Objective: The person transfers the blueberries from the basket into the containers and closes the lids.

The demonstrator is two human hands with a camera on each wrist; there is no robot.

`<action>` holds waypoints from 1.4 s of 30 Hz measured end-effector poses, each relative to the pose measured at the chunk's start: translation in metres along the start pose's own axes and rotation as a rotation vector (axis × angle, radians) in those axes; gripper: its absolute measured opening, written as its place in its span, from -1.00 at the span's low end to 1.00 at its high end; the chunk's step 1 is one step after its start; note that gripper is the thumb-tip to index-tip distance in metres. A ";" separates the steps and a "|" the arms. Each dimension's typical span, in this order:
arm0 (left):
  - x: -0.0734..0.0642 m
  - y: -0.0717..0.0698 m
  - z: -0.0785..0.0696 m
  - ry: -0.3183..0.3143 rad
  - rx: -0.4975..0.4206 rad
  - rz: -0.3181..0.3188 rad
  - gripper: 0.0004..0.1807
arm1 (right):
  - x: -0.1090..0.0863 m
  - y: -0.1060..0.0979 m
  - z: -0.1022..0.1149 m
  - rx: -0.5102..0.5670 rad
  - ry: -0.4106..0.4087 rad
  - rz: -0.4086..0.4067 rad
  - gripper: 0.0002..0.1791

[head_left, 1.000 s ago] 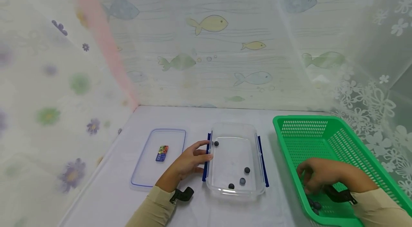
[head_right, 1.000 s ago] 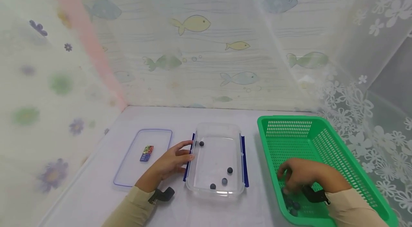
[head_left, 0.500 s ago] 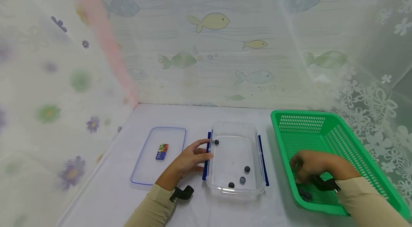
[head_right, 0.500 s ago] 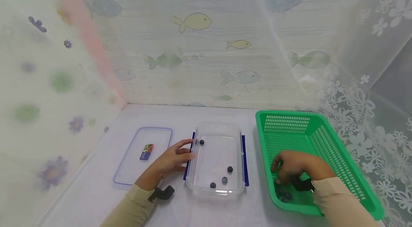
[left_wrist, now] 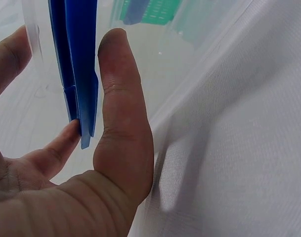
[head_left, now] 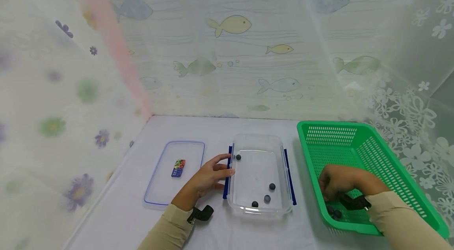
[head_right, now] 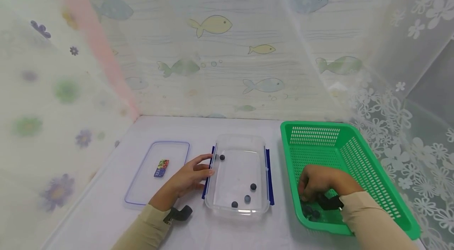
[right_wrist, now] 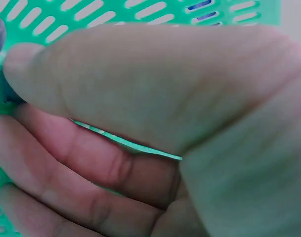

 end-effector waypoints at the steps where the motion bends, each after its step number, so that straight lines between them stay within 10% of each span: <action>1: 0.000 0.000 0.000 0.002 0.000 0.000 -0.19 | 0.000 -0.001 0.001 0.001 -0.013 0.001 -0.90; 42: -0.001 0.001 0.000 -0.002 -0.015 0.006 -0.17 | -0.044 -0.040 0.080 0.007 -0.251 -0.138 -0.83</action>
Point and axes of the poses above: each hand's wrist, its own x-axis towards the middle knuckle, its own y-axis out of the palm, z = x × y, the point moved 10 cm from there along x, towards the middle knuckle, and after that the axes turned 14 degrees about x, right-handed, at the moved point
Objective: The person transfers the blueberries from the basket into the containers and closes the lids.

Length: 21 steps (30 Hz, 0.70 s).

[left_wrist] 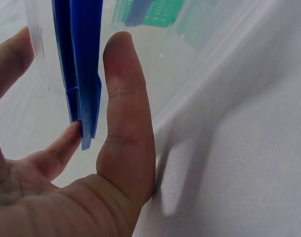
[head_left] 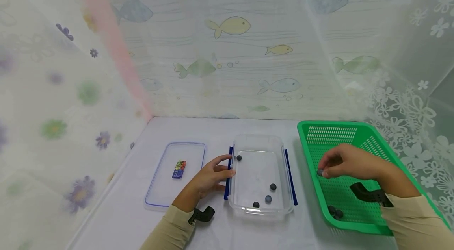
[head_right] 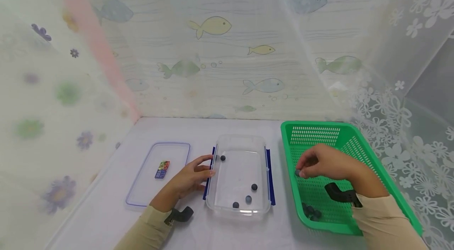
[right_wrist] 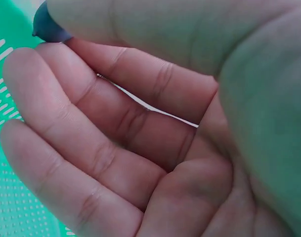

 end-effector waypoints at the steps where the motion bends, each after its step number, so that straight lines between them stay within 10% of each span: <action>1: 0.000 0.000 0.000 0.000 0.000 0.002 -0.16 | 0.000 0.000 0.003 -0.004 -0.006 -0.003 -0.83; 21: 0.001 0.000 0.000 0.021 0.006 0.002 -0.17 | 0.029 0.009 0.039 -0.076 -0.044 -0.078 -0.80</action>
Point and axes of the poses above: each hand's wrist, its own x-axis towards the middle knuckle, its own y-axis out of the palm, z = x × y, the point moved 10 cm from there along x, towards the middle knuckle, and after that the axes turned 14 degrees about x, right-handed, at the moved point
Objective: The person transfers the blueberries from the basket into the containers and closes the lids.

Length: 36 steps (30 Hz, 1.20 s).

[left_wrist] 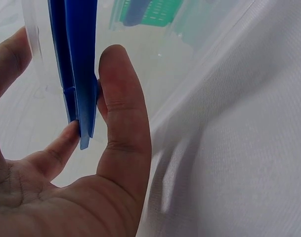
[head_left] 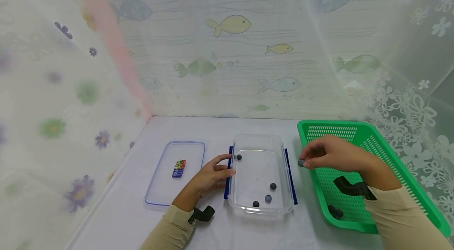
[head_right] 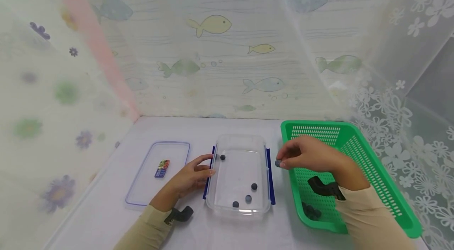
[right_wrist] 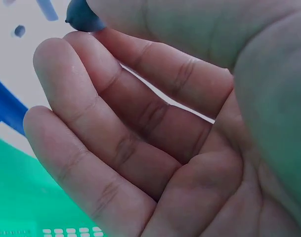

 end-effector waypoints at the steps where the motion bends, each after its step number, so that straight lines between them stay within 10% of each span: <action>1: 0.000 0.000 0.000 -0.001 0.001 0.000 -0.17 | 0.002 0.001 0.001 -0.003 -0.005 0.001 -0.80; 36: 0.003 -0.001 0.004 0.000 0.039 -0.014 -0.17 | 0.037 0.029 0.017 0.039 -0.044 0.020 -0.83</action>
Point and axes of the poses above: each hand's wrist, its own x-axis towards the middle knuckle, its own y-axis out of the palm, z = x × y, the point moved 10 cm from there along x, towards the middle knuckle, and after that the axes turned 14 degrees about x, right-handed, at the moved point
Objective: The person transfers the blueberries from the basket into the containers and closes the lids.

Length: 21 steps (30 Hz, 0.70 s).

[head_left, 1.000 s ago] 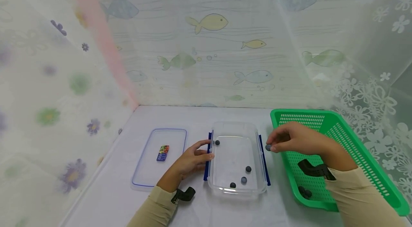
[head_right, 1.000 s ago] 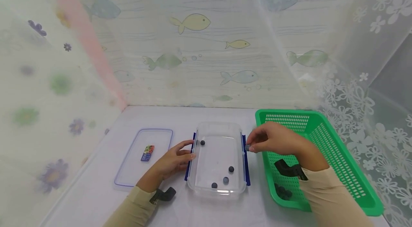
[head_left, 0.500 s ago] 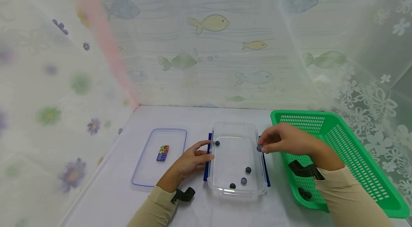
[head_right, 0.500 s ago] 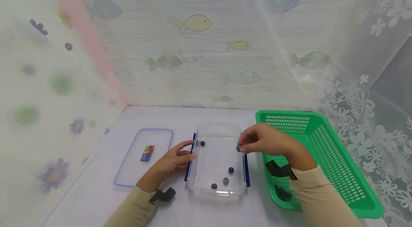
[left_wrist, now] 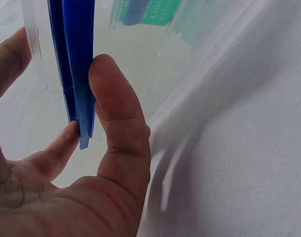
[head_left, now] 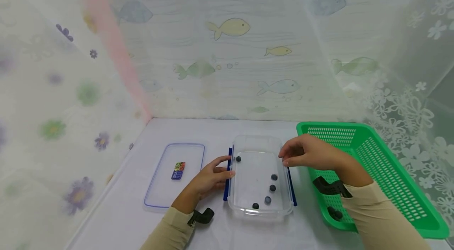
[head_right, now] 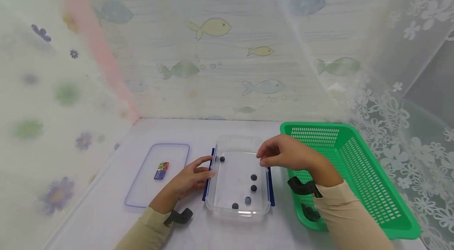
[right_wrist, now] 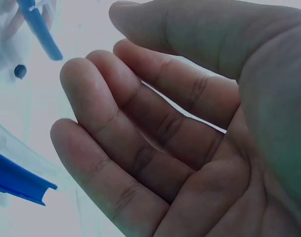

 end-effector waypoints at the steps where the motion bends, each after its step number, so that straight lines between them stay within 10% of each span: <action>1: 0.000 0.000 0.001 -0.002 0.003 -0.001 -0.17 | 0.000 0.000 0.000 -0.005 0.001 -0.004 -0.83; 21: -0.001 -0.001 0.002 -0.012 0.008 0.000 -0.18 | -0.013 -0.008 -0.001 -0.042 -0.004 -0.040 -0.84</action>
Point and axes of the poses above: each hand's wrist, its own x-axis towards the middle knuckle, its own y-axis out of the palm, z = x × y, the point moved 10 cm from there along x, towards the middle knuckle, and after that the axes turned 14 degrees about x, right-handed, at the moved point
